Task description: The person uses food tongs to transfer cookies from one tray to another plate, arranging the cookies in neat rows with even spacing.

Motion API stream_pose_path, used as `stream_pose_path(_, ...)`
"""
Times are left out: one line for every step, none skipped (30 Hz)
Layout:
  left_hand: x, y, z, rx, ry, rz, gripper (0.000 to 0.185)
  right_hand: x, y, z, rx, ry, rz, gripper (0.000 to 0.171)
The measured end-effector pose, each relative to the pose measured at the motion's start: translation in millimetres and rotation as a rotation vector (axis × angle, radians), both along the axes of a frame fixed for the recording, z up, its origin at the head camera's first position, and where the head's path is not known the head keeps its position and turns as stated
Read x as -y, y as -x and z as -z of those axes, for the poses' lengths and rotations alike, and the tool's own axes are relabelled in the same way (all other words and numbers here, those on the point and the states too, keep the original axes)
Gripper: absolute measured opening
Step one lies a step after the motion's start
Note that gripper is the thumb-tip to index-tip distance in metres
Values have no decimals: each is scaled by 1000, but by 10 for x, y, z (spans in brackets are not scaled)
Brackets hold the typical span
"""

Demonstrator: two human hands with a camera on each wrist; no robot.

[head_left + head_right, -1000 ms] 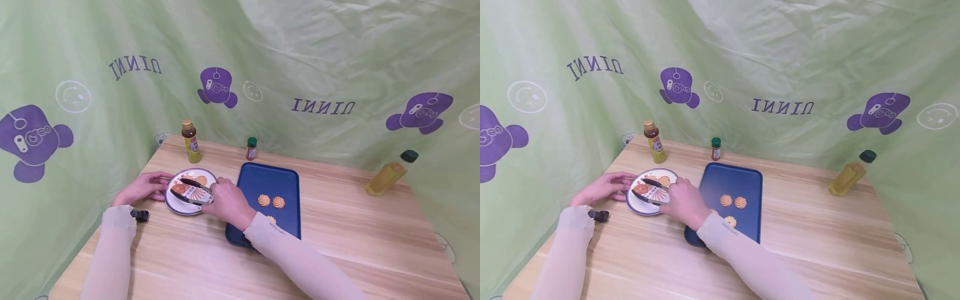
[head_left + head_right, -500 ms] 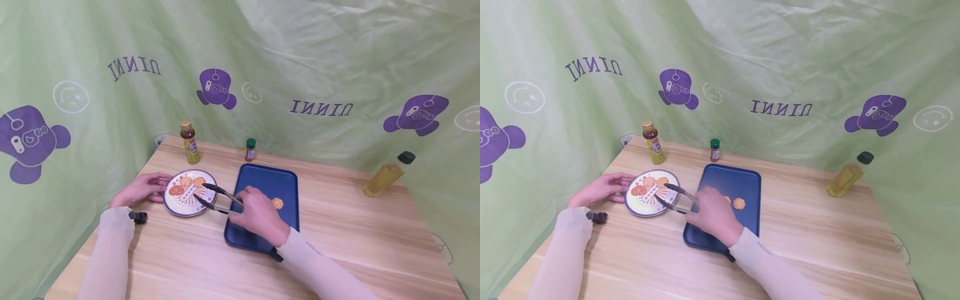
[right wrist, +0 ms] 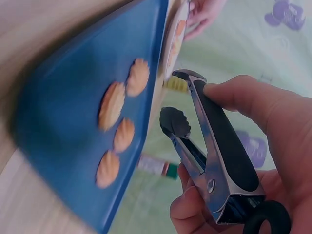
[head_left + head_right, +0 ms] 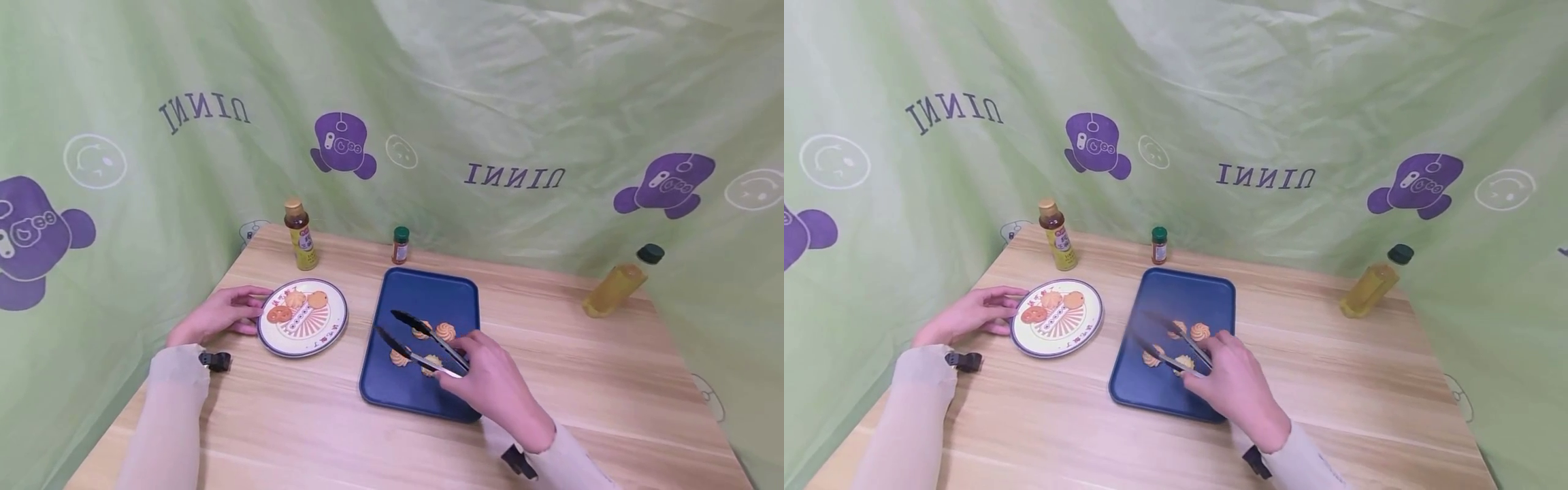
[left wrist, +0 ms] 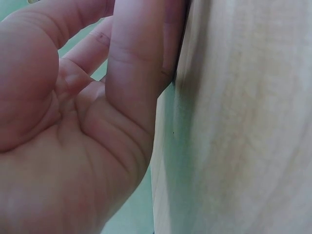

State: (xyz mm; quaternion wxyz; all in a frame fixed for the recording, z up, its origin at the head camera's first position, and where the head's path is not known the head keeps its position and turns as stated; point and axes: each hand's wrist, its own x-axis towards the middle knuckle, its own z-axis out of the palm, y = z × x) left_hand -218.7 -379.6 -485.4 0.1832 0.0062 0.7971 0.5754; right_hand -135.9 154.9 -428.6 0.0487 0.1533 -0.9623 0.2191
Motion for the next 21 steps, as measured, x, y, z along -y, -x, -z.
stream_pose_path(7,-4,0,0,4,-3,64,-46,-4,-3,8,2,14,49)
stream_pose_path(11,-8,0,1,7,-5,64,-87,-5,-6,15,0,28,51)
stream_pose_path(15,-13,-3,1,10,-8,64,-125,-3,-12,25,0,36,52)
stream_pose_path(22,-17,-5,0,13,-7,64,-162,1,-17,29,-4,45,53)
stream_pose_path(27,-21,-5,1,17,-7,64,-194,5,-23,31,-7,52,54)
stream_pose_path(31,-24,-6,2,20,-7,64,-225,10,-27,35,-11,57,54)
stream_pose_path(33,-25,-5,7,19,-10,64,-254,13,-30,36,-16,61,55)
stream_pose_path(33,-27,-6,8,18,-7,63,-280,13,-33,40,-21,67,55)
stream_pose_path(32,-29,-8,9,18,-5,63,-304,13,-34,42,-26,71,54)
stream_pose_path(29,-30,-10,11,19,-2,63,-327,14,-32,43,-32,76,53)
stream_pose_path(27,-30,-11,13,19,-3,63,-346,12,-30,46,-33,79,53)
stream_pose_path(26,-30,-14,13,19,-4,63,-361,10,-28,48,-35,79,53)
stream_pose_path(22,-30,-19,13,19,-5,63,-374,8,-24,51,-37,79,53)
stream_pose_path(20,-30,-23,7,23,1,64,-384,6,-18,53,-39,77,53)
stream_pose_path(17,-29,-28,6,24,0,64,-391,4,-14,55,-40,75,53)
stream_pose_path(15,-27,-32,4,26,0,65,-397,2,-7,59,-40,73,53)
stream_pose_path(12,-24,-32,2,24,-3,64,-401,-2,-2,63,-41,71,53)
stream_pose_path(8,-22,-36,-2,23,4,64,-405,-4,5,64,-44,70,54)
stream_pose_path(7,-19,-37,-6,23,11,64,-409,-6,13,65,-46,70,54)
stream_pose_path(3,-16,-35,-8,21,18,64,-414,-9,22,64,-49,71,53)
stream_pose_path(-3,-13,-33,-1,17,12,63,-418,-11,29,61,-50,72,53)
